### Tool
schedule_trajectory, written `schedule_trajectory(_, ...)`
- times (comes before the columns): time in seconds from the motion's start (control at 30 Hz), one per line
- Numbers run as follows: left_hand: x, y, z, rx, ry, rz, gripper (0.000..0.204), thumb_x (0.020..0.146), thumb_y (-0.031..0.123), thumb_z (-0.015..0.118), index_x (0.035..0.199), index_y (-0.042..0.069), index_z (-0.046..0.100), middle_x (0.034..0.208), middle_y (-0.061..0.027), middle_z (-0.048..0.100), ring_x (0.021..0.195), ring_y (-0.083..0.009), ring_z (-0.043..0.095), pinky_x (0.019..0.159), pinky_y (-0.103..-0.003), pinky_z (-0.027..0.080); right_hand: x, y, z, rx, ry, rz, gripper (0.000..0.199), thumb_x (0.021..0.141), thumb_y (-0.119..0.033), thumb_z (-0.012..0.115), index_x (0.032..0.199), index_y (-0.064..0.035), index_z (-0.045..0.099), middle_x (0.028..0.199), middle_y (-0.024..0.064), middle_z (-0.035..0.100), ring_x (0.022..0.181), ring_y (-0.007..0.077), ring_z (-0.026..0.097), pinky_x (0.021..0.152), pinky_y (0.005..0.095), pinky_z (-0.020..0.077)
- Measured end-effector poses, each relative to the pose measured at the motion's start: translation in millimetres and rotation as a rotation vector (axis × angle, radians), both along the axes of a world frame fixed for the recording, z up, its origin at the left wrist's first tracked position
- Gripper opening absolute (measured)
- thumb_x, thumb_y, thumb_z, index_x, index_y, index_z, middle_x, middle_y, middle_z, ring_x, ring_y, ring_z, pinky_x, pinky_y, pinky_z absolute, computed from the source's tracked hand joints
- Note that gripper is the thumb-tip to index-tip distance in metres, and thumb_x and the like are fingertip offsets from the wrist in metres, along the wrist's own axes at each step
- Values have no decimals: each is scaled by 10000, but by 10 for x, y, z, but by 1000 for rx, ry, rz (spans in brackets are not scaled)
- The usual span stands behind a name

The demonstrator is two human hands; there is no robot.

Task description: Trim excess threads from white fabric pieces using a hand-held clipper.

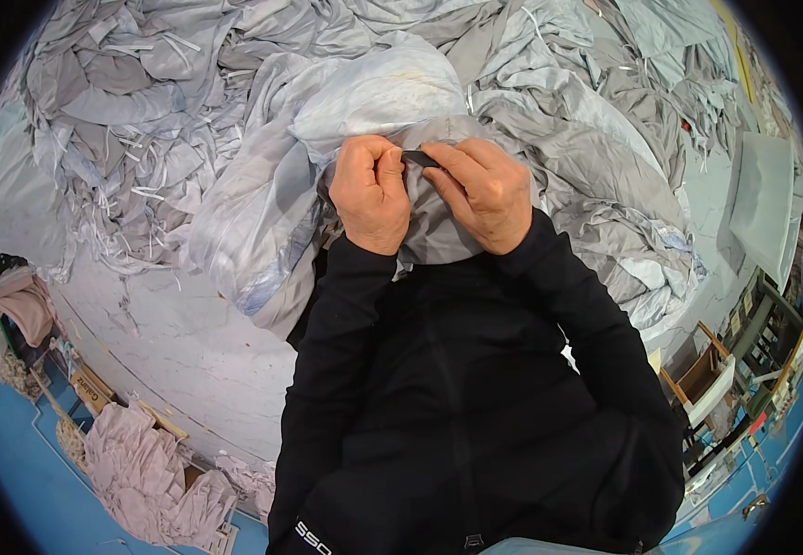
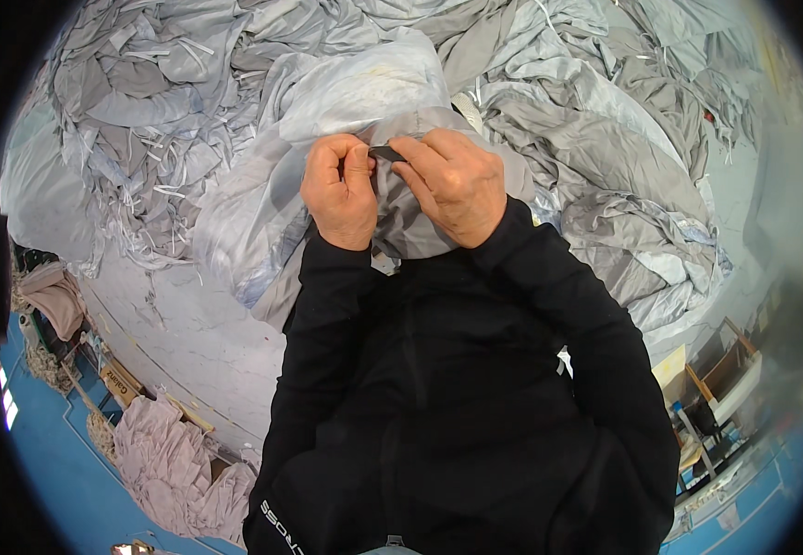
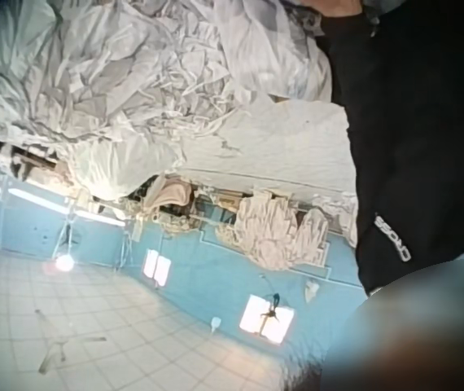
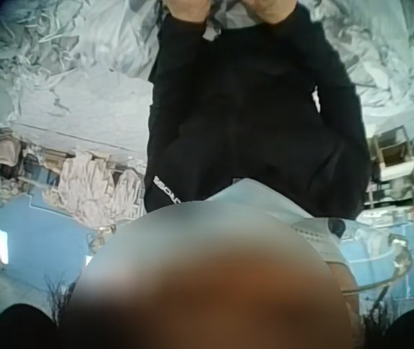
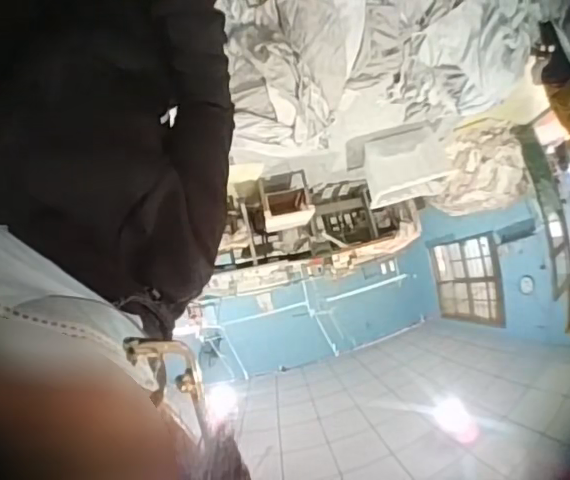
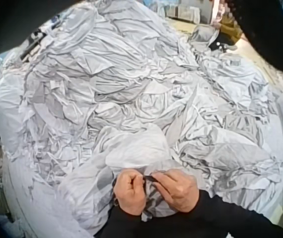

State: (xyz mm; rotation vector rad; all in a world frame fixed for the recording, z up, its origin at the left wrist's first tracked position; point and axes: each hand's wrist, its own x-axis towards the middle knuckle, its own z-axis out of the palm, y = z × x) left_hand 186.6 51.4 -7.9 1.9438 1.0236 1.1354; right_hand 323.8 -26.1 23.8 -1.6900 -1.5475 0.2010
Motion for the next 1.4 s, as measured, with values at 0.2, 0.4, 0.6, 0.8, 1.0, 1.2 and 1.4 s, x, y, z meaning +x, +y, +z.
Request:
schedule_trajectory(0.2, -59, -19, 81, -111, -61, 31, 97, 868, -46, 635, 827, 11, 568, 797, -100, 609, 648, -216, 590, 597, -318, 477, -18, 2, -3, 2, 23, 8, 300, 772, -37, 773, 1065, -64, 718, 792, 83, 628, 631, 244, 595, 553, 327, 468)
schedule_trajectory(0.4, -1006, 95, 712, 62, -260, 163, 105, 978, 36, 559, 891, -23, 569, 816, -94, 604, 625, -142, 556, 591, -264, 467, 198, -233, 52, -90, 419, -74, 299, 865, -11, 720, 1160, 13, 678, 923, 57, 664, 792, 116, 591, 731, 239, 470)
schedule_trajectory(0.6, -2998, 209, 905, 24, 701, 771, 121, 945, 86, 626, 997, -22, 610, 738, -93, 638, 652, -203, 612, 630, -300, 507, 429, -358, -213, -36, 697, -220, 317, 955, -44, 655, 1262, 29, 620, 990, -1, 648, 856, 73, 565, 789, 213, 467)
schedule_trajectory(0.8, -3553, 277, 511, 462, 1236, 512, 303, 903, 78, 657, 1185, -28, 634, 884, -162, 694, 769, -302, 683, 700, -388, 546, 556, -402, -280, -36, 799, -237, 292, 978, -93, 637, 1251, 10, 632, 929, -28, 637, 727, 21, 486, 638, 166, 379)
schedule_trajectory(1.0, -1422, -5, 869, 186, 263, 177, 169, 853, -76, 677, 1012, -18, 681, 993, -112, 688, 849, -166, 634, 720, -263, 520, 450, -371, -286, -110, 919, -258, 277, 993, -146, 624, 1229, -2, 638, 897, -39, 617, 731, 17, 481, 639, 170, 375)
schedule_trajectory(1.2, 123, -120, 608, -106, 105, -257, 328, 742, -51, 764, 1050, 14, 672, 1016, -132, 621, 718, -233, 636, 615, -313, 512, 237, -331, -277, -96, 1031, -173, 279, 981, -107, 631, 1228, 22, 609, 909, -37, 618, 781, 23, 517, 688, 176, 407)
schedule_trajectory(1.4, 344, -36, 351, -2, 324, -210, 278, 695, 1, 785, 942, 26, 660, 909, -102, 573, 743, -286, 628, 650, -374, 511, 202, -347, -299, -146, 958, -134, 256, 967, -79, 645, 1193, 34, 609, 864, -41, 614, 724, 17, 499, 651, 172, 401)
